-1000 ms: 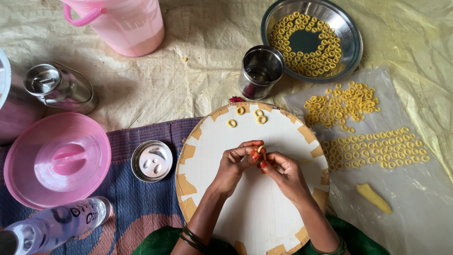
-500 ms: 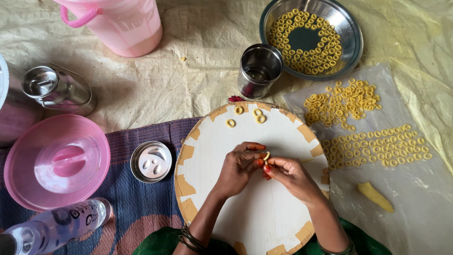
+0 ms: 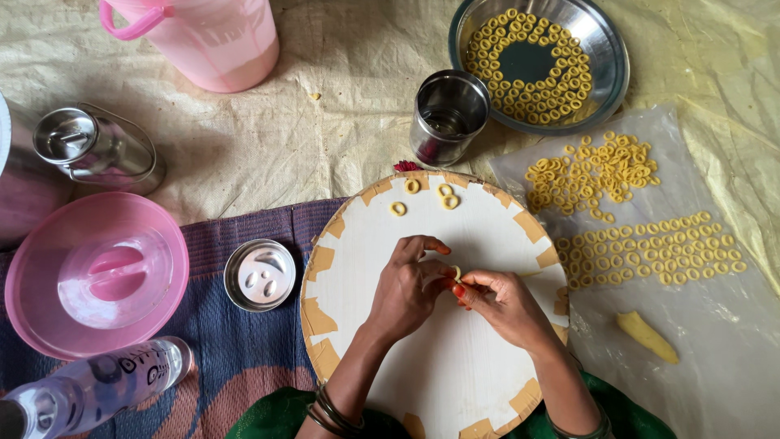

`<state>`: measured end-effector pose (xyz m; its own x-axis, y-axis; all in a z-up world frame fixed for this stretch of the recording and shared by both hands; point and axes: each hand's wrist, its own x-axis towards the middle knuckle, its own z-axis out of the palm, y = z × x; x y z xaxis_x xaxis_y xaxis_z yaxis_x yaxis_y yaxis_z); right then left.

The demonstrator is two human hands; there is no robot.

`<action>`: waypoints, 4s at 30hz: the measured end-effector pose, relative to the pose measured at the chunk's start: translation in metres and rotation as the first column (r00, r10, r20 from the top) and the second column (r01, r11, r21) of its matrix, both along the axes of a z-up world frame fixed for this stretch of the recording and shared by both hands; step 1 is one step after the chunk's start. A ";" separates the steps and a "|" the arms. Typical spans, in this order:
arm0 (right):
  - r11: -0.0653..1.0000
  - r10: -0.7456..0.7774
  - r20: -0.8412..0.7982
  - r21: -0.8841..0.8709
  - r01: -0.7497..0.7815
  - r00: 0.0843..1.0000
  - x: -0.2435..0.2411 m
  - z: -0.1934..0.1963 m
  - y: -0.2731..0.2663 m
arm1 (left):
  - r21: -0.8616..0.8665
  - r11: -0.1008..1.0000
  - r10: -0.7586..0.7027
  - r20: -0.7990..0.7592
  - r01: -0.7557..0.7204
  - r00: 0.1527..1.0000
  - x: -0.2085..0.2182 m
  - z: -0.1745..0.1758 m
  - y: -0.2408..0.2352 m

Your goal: The person rolls small pieces of yellow dough into thin ropes on a round board, then pinches and joins the ends to form small rings. They place the finished rings onto a plastic sheet and into a metal bowl. The process is repeated continuously throughout the clip.

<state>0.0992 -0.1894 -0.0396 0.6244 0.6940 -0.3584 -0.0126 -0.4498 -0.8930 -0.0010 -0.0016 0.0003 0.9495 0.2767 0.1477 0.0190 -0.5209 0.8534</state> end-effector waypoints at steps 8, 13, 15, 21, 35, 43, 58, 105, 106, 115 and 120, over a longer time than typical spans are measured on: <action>0.965 -0.155 -0.091 0.201 0.171 0.984 0.012 -0.015 -0.009 | -0.566 0.810 0.111 -0.108 -0.153 0.988 0.007 -0.026 0.005; 0.965 -0.131 -0.111 0.214 0.152 0.985 0.010 -0.019 -0.009 | -0.843 0.530 0.067 -0.065 -0.091 0.996 0.005 -0.043 0.013; 0.967 -0.128 -0.108 0.206 0.148 0.986 0.008 -0.020 -0.007 | -0.887 0.457 0.047 -0.045 -0.062 0.998 0.003 -0.047 0.014; 0.969 -0.115 -0.099 0.208 0.134 0.988 0.006 -0.018 -0.004 | -0.907 0.420 0.069 -0.012 -0.040 0.998 0.002 -0.055 0.014; 0.965 -0.108 -0.127 0.223 0.134 0.986 0.005 -0.018 -0.002 | -0.938 0.342 0.134 -0.007 -0.052 0.991 0.003 -0.055 0.018; 0.968 -0.123 -0.121 0.205 0.146 0.985 0.004 -0.014 -0.002 | -0.640 0.717 0.309 -0.064 -0.277 0.949 0.004 -0.034 0.028; 0.968 -0.067 -0.026 0.239 0.072 0.997 0.003 -0.001 -0.002 | 0.372 0.762 0.509 0.162 -0.530 0.846 -0.007 -0.013 0.049; 0.969 -0.187 0.235 0.205 0.140 0.954 -0.015 0.020 0.005 | -0.801 0.586 -0.081 0.089 0.120 0.993 -0.001 -0.018 -0.006; 0.969 -0.186 0.228 0.204 0.140 0.956 -0.018 0.024 0.004 | -0.805 0.583 -0.068 0.092 0.114 0.993 -0.002 -0.018 -0.008; 0.999 -0.016 0.027 0.040 0.015 0.999 -0.048 0.067 -0.028 | -0.510 0.856 -0.044 0.085 0.082 0.995 -0.038 0.028 -0.037; 0.974 0.163 -0.070 0.168 -0.149 0.984 -0.073 0.097 -0.059 | -0.136 0.984 -0.085 0.193 0.112 0.978 -0.083 0.076 -0.057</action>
<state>0.0258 -0.2484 0.0570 0.4768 0.8334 -0.2794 -0.0304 -0.3021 -0.9528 -0.0842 -0.0581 0.0763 0.9330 0.2146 0.2891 -0.1920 -0.3826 0.9037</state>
